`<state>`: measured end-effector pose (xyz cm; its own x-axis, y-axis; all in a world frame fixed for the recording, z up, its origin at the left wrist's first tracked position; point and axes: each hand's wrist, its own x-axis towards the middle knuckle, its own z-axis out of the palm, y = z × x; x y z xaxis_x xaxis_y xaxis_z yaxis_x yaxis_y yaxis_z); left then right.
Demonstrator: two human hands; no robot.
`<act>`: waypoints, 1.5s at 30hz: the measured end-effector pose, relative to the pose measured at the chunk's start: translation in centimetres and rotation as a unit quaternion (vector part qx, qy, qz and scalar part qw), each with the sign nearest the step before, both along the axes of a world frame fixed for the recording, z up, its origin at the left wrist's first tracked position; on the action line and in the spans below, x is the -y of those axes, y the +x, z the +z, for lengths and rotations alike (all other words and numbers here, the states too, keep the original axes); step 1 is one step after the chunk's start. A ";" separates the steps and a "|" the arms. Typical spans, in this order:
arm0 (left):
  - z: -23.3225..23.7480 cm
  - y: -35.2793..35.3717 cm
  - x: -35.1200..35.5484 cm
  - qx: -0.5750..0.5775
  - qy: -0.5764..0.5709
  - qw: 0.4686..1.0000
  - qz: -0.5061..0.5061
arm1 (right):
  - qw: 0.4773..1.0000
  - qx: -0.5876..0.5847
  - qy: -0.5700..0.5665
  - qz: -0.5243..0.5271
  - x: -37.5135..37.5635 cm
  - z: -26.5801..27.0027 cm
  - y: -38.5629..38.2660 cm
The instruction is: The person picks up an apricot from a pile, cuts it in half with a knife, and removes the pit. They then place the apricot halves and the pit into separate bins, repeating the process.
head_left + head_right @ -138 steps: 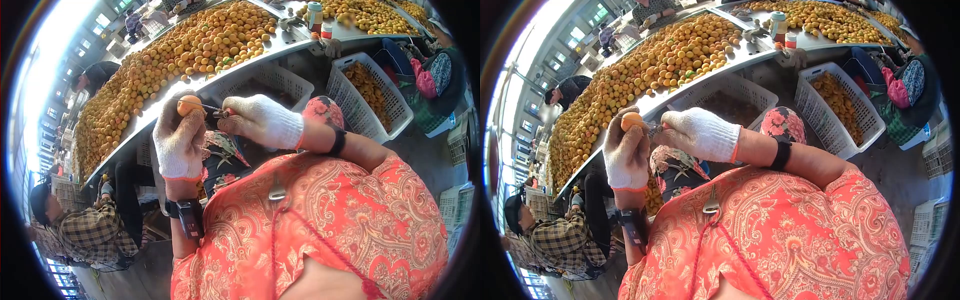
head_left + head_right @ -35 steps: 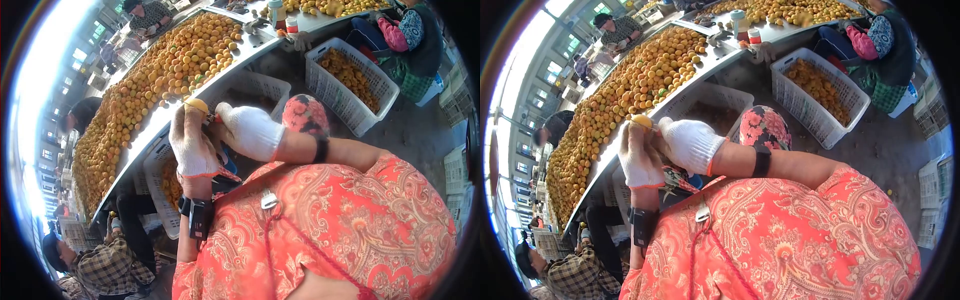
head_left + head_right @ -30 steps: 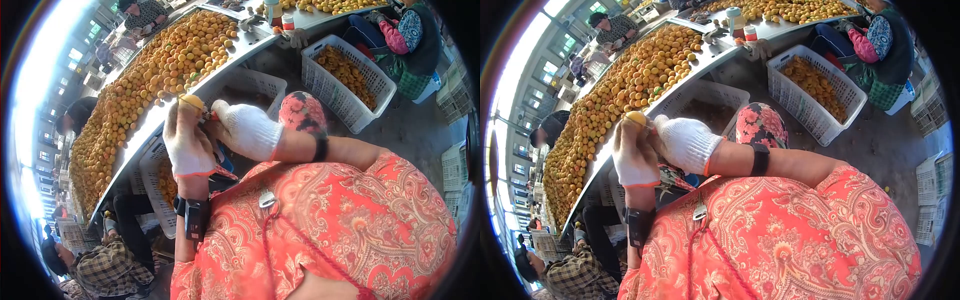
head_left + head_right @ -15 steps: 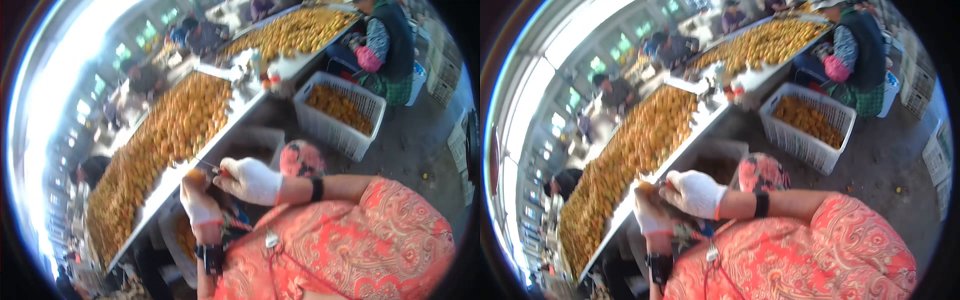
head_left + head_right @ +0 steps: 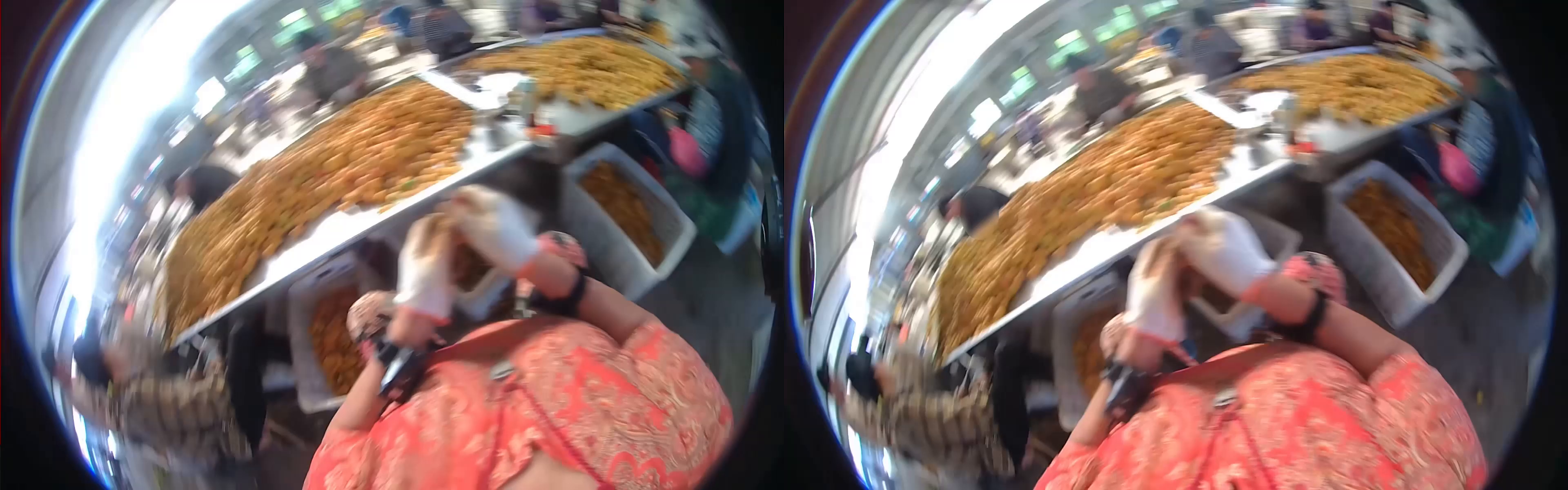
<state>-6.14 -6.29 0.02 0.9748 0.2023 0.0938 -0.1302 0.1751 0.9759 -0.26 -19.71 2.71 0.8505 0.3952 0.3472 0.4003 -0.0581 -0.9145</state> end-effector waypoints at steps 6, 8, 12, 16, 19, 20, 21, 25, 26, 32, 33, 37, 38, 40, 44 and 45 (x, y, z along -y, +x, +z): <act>-0.8 -0.4 0.1 -0.048 -0.060 0.996 0.044 | 0.993 -0.016 0.111 0.041 -2.5 -0.9 -0.6; -1.0 -0.6 -0.7 0.024 0.076 0.994 0.068 | 0.971 -0.140 0.164 0.106 -3.1 -1.4 -0.1; -1.7 -0.6 -1.1 0.077 0.193 0.973 0.102 | 0.959 -0.203 0.156 0.119 -3.9 -1.3 0.1; -2.0 -1.4 -0.3 -0.007 -0.037 0.998 0.057 | 0.975 -0.098 0.176 0.098 -6.2 -3.6 1.4; -1.0 -2.2 -0.6 -0.141 -0.170 0.975 0.003 | 0.995 0.002 0.059 0.075 -5.5 -2.6 0.9; -1.3 -2.2 -0.3 -0.126 -0.204 0.970 0.027 | 0.995 0.005 0.050 0.082 -5.3 -2.1 0.2; -1.0 -2.3 -0.1 -0.128 -0.209 0.969 0.030 | 0.995 0.003 0.046 0.085 -5.3 -2.2 0.2; -1.2 -1.3 -0.4 -0.159 -0.156 0.974 0.036 | 0.988 -0.042 0.114 0.099 -5.3 -3.0 0.8; -1.4 -1.2 -0.4 -0.129 -0.136 0.982 0.039 | 0.991 -0.030 0.102 0.084 -5.1 -3.2 1.0; -4.6 1.3 0.4 0.085 0.018 0.977 0.194 | 0.993 -0.004 0.098 0.068 -4.8 -3.6 1.1; -3.5 0.4 0.7 0.019 -0.084 0.985 0.146 | 0.994 -0.002 0.090 0.066 -4.8 -3.5 1.0; -2.4 -0.7 0.4 -0.075 -0.103 0.988 0.086 | 0.997 0.014 0.040 0.057 -4.7 -3.1 0.7; -2.2 -0.7 0.5 -0.084 -0.123 0.985 0.089 | 0.997 0.012 0.040 0.058 -4.8 -3.2 0.6; -1.9 -0.9 0.3 -0.093 -0.142 0.981 0.093 | 0.998 0.029 0.035 0.045 -4.9 -3.2 0.4; -1.8 -1.1 0.5 -0.109 -0.159 0.978 0.084 | 0.995 0.094 -0.015 0.035 -4.4 -2.6 0.0; -2.0 -0.9 0.8 -0.090 -0.167 0.977 0.100 | 0.994 0.105 -0.029 0.031 -4.3 -2.4 0.0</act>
